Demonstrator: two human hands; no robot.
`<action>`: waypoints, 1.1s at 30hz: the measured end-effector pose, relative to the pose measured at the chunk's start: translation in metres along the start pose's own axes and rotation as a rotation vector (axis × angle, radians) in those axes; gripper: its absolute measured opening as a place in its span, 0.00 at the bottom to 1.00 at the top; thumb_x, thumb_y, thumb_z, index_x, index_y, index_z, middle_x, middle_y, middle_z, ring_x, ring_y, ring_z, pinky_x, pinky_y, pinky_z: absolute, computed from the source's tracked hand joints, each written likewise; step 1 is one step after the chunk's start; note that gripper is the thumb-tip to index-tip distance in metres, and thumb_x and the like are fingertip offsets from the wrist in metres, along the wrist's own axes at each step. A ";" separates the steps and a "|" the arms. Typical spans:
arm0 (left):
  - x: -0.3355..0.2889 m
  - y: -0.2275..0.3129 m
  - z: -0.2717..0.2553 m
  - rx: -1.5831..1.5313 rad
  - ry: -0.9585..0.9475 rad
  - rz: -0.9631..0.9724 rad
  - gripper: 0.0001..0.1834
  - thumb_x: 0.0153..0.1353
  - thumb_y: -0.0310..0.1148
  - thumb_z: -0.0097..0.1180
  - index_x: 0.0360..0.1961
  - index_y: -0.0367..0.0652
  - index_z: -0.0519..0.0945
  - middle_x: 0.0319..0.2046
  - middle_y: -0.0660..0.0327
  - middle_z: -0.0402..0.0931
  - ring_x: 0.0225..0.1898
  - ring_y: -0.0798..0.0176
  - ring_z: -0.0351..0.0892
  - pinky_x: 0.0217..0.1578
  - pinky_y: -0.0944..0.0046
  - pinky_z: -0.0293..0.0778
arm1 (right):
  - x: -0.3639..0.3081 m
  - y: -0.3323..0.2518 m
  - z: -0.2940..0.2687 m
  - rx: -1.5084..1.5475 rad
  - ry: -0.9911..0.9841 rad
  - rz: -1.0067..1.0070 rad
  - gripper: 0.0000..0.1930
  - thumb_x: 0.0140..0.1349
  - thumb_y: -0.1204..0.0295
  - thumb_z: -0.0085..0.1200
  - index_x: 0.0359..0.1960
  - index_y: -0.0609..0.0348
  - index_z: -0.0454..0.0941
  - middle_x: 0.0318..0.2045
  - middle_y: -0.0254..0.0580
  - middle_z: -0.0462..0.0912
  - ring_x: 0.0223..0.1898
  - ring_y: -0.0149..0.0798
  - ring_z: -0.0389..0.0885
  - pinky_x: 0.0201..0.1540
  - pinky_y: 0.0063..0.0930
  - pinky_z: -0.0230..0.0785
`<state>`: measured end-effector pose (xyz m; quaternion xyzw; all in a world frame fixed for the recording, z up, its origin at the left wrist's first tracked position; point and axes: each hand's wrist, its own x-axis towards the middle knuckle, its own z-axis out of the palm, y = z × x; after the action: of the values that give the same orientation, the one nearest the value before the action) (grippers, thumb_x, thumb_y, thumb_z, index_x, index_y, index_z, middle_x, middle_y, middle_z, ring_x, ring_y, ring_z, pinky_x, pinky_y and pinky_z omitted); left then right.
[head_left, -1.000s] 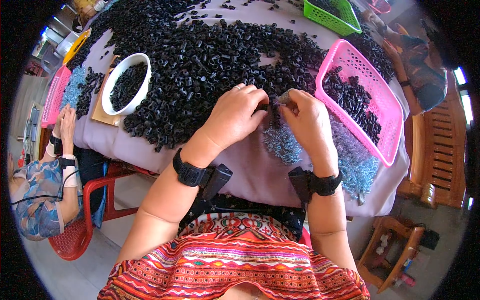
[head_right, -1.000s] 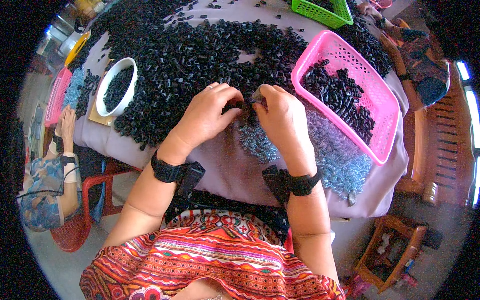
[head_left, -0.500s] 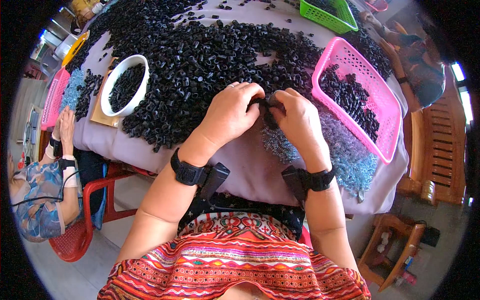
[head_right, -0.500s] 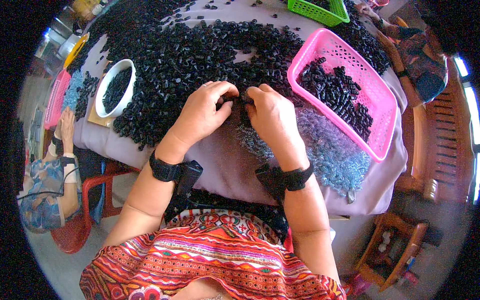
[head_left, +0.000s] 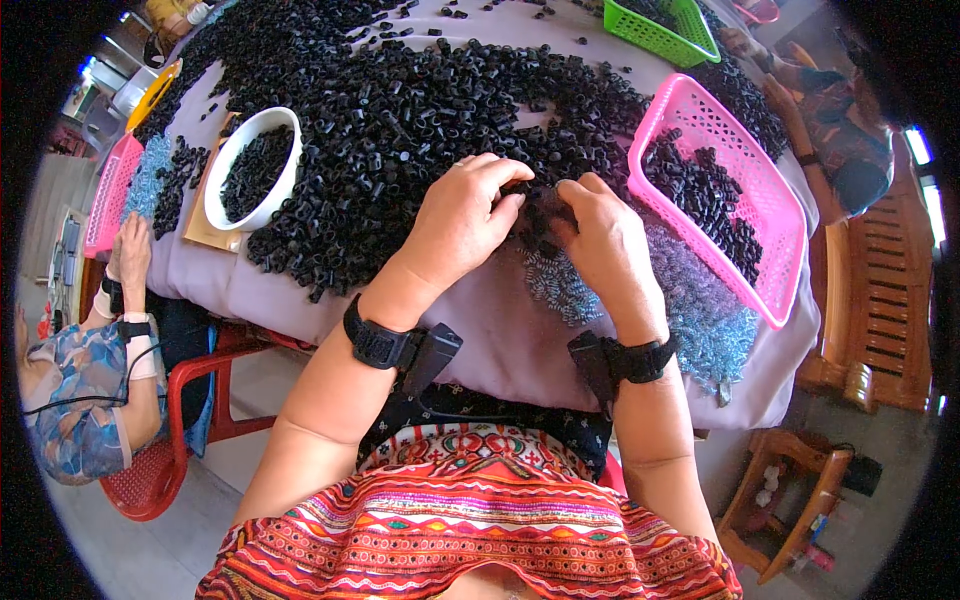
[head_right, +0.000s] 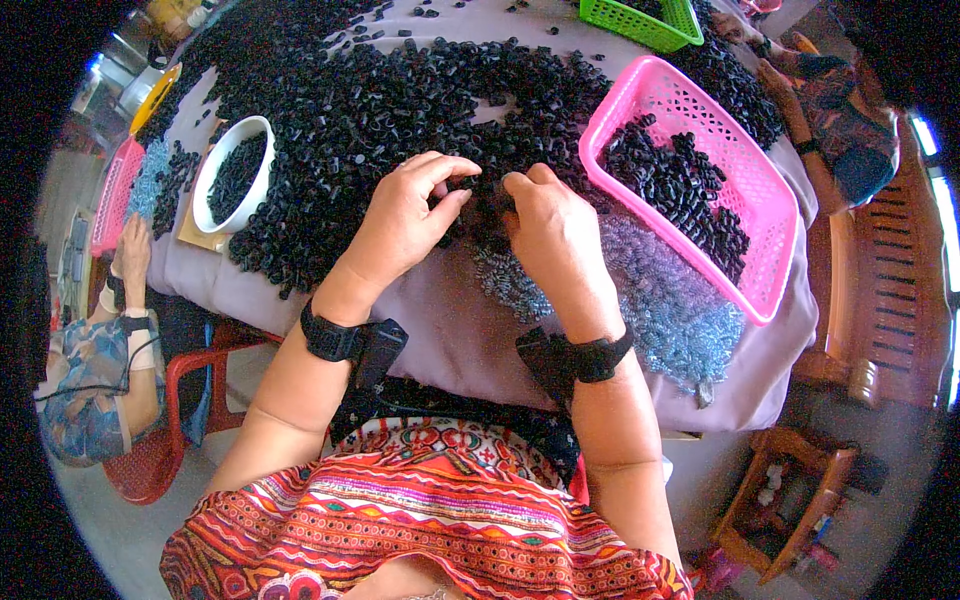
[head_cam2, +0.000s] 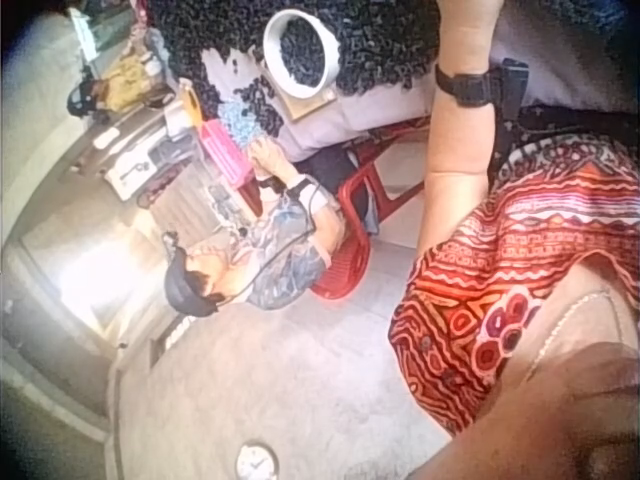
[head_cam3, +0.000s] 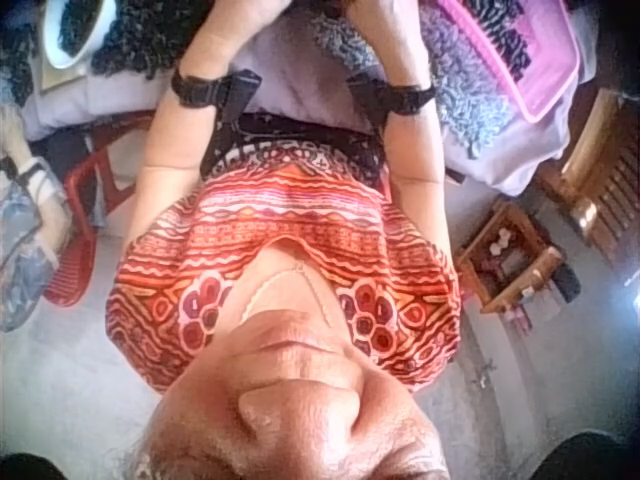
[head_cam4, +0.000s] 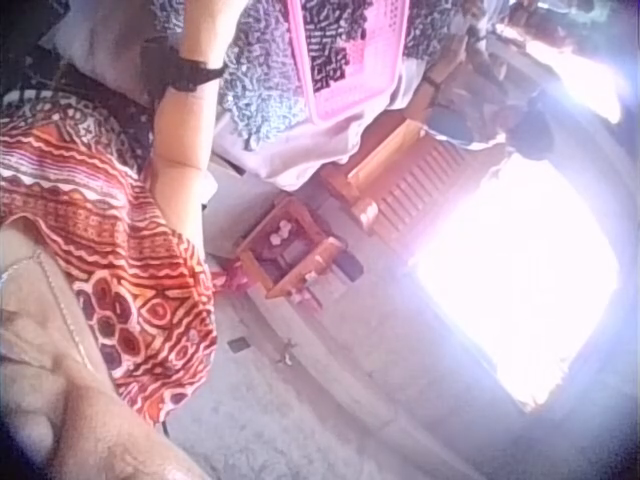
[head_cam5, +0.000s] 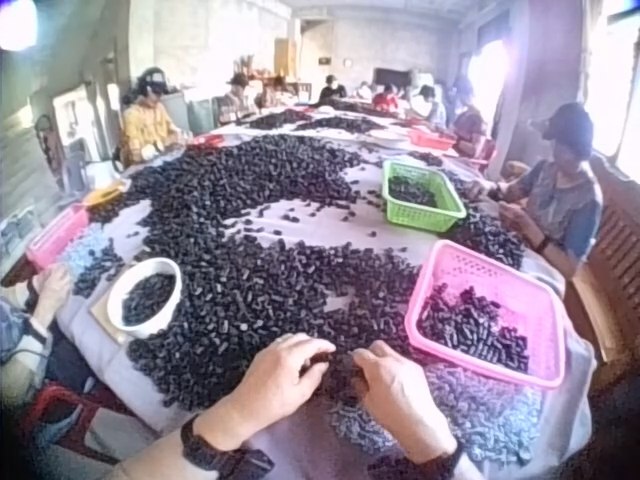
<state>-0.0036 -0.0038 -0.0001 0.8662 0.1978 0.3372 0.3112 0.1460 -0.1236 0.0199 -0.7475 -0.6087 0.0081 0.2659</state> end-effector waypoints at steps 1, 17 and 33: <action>0.000 0.000 0.000 0.001 0.000 -0.001 0.14 0.58 0.22 0.62 0.46 0.41 0.82 0.37 0.56 0.80 0.32 0.59 0.79 0.35 0.63 0.77 | 0.000 0.000 0.000 -0.006 0.007 0.004 0.07 0.54 0.78 0.59 0.36 0.60 0.78 0.34 0.50 0.78 0.37 0.58 0.81 0.41 0.48 0.76; -0.001 0.002 -0.001 -0.065 -0.026 -0.017 0.10 0.61 0.24 0.61 0.44 0.38 0.82 0.36 0.55 0.82 0.29 0.61 0.80 0.33 0.64 0.75 | 0.003 0.005 0.008 -0.038 0.126 0.056 0.09 0.52 0.80 0.58 0.36 0.61 0.76 0.32 0.53 0.78 0.37 0.60 0.81 0.39 0.48 0.75; -0.002 -0.001 -0.001 -0.032 -0.052 -0.006 0.10 0.58 0.24 0.64 0.42 0.38 0.82 0.33 0.56 0.81 0.28 0.62 0.78 0.32 0.64 0.74 | 0.002 0.001 0.002 -0.017 0.125 0.023 0.08 0.52 0.82 0.56 0.35 0.62 0.74 0.32 0.53 0.77 0.38 0.60 0.79 0.40 0.49 0.73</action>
<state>-0.0056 -0.0037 -0.0013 0.8689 0.1867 0.3169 0.3311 0.1469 -0.1208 0.0185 -0.7557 -0.5823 -0.0406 0.2970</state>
